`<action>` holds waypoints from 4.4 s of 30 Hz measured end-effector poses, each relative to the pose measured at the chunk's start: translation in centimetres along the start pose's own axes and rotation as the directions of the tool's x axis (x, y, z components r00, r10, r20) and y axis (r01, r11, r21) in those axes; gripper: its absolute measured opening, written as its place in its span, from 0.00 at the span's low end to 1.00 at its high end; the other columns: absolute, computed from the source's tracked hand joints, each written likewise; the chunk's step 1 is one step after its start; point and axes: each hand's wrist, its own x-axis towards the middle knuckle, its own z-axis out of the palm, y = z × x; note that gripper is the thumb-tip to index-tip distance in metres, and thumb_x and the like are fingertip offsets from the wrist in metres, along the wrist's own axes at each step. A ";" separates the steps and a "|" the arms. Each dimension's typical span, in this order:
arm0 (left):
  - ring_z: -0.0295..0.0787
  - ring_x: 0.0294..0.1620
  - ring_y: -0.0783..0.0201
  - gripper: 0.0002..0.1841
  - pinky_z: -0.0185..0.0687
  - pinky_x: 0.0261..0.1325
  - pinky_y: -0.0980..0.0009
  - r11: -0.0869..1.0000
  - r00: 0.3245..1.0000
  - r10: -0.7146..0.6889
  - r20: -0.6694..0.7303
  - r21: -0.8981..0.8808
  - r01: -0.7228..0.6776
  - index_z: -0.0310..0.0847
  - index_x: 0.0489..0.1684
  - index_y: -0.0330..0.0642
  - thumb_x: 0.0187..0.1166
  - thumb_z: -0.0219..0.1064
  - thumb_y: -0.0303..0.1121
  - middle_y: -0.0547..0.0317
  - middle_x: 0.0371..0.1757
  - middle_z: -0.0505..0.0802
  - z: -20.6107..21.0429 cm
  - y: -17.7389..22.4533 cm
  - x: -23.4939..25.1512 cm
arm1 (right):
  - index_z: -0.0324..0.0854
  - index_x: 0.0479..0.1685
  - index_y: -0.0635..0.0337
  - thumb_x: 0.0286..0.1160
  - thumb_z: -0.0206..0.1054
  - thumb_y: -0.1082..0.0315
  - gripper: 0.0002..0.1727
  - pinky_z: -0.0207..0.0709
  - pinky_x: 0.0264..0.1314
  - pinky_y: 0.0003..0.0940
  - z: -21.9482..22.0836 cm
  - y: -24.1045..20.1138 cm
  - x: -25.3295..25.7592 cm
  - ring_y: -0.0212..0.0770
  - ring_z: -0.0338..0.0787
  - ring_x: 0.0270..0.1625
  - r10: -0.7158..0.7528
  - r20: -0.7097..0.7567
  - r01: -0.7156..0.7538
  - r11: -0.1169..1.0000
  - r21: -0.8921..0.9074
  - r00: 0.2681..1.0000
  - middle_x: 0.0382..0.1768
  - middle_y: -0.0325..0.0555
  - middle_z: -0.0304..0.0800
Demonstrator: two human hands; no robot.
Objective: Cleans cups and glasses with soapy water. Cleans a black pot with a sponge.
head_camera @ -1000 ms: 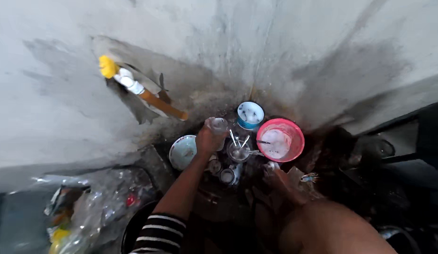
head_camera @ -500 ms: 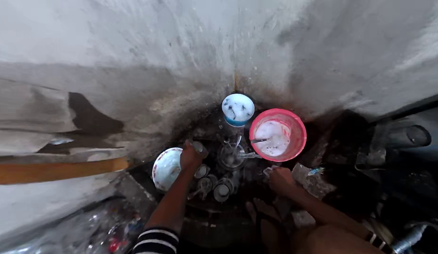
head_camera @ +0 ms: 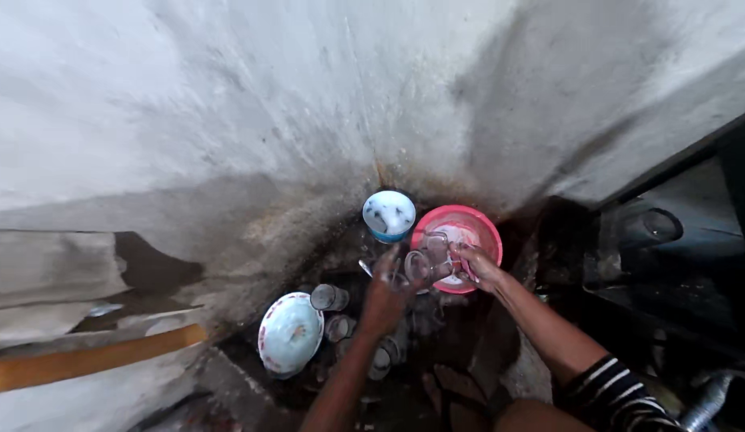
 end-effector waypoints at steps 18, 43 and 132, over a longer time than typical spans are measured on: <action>0.78 0.75 0.60 0.41 0.78 0.78 0.62 0.997 0.967 -0.012 -0.253 -0.077 -0.008 0.68 0.76 0.33 0.66 0.83 0.46 0.45 0.74 0.81 3.3 -2.6 -10.7 | 0.72 0.78 0.57 0.85 0.45 0.29 0.42 0.84 0.71 0.43 5.0 4.5 -8.3 0.40 0.88 0.66 0.036 0.408 -0.062 0.997 0.053 0.912 0.64 0.46 0.90; 0.76 0.72 0.47 0.26 0.70 0.78 0.53 0.800 0.650 0.527 -0.547 0.577 -0.162 0.83 0.55 0.51 0.69 0.77 0.59 0.38 0.64 0.83 1.8 -1.9 -14.4 | 0.81 0.64 0.62 0.97 0.33 0.49 0.33 0.82 0.55 0.34 15.6 1.0 -11.1 0.33 0.87 0.50 -0.122 0.071 0.133 0.973 -0.186 0.990 0.47 0.46 0.88; 0.76 0.80 0.54 0.26 0.77 0.79 0.57 0.918 0.853 0.105 -0.511 0.381 0.115 0.81 0.69 0.34 0.77 0.73 0.42 0.43 0.79 0.81 -6.6 -2.1 -9.9 | 0.91 0.55 0.58 0.80 0.70 0.50 0.21 0.83 0.67 0.52 14.9 -3.2 7.5 0.46 0.92 0.56 -0.154 0.290 0.301 0.762 -0.574 0.944 0.50 0.51 0.95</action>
